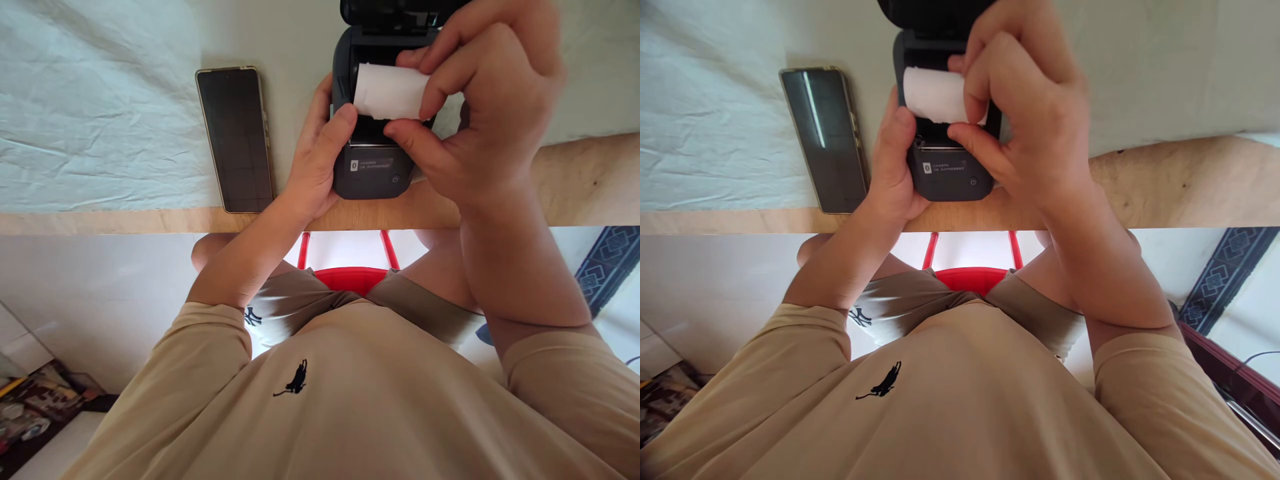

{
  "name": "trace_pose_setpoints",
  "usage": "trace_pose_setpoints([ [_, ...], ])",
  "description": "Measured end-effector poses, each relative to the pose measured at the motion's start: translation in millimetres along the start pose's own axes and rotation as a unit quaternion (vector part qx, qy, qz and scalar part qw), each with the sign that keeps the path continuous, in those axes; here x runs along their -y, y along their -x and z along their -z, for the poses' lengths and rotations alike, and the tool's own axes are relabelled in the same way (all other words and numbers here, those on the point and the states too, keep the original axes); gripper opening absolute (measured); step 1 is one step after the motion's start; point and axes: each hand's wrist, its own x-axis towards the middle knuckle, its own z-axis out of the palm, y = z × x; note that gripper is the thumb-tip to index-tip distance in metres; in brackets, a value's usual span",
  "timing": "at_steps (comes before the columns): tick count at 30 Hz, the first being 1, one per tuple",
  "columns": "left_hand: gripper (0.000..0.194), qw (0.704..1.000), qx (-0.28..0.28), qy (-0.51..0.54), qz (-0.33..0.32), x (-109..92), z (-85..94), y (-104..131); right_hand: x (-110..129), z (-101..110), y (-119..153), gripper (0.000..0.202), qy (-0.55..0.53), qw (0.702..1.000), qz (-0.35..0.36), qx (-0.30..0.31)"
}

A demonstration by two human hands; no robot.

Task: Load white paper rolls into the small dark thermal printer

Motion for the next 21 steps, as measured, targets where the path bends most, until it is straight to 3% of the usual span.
trace_pose_setpoints([
  [4,0.014,1.0,0.0,-0.024,-0.007,0,0.3,0,5,2,1,0.024,0.051,0.998,-0.02,0.013],
  [9,0.018,0.997,0.052,-0.034,-0.048,10,11.5,-7,4,1,3,0.022,0.073,0.997,-0.015,-0.005],
  [11,0.03,0.984,0.126,-0.074,-0.104,12,15.5,-9,2,-1,4,0.017,0.064,0.998,-0.011,-0.012],
  [13,0.048,0.951,0.231,-0.117,-0.169,11,16.7,-9,1,-2,4,0.015,0.056,0.998,-0.008,-0.024],
  [14,0.05,0.944,0.249,-0.122,-0.179,10,16.1,-8,1,-3,5,0.015,0.054,0.998,-0.006,-0.034],
  [15,0.047,0.951,0.234,-0.114,-0.166,8,15.0,-8,1,-4,5,0.015,0.053,0.998,-0.002,-0.045],
  [18,0.017,0.994,0.087,-0.033,-0.055,5,11.2,-7,3,-9,5,0.014,0.043,0.996,0.022,-0.077],
  [21,0.024,0.998,0.052,0.023,0.002,6,12.4,-8,2,-15,6,0.016,0.026,0.994,0.067,-0.086],
])
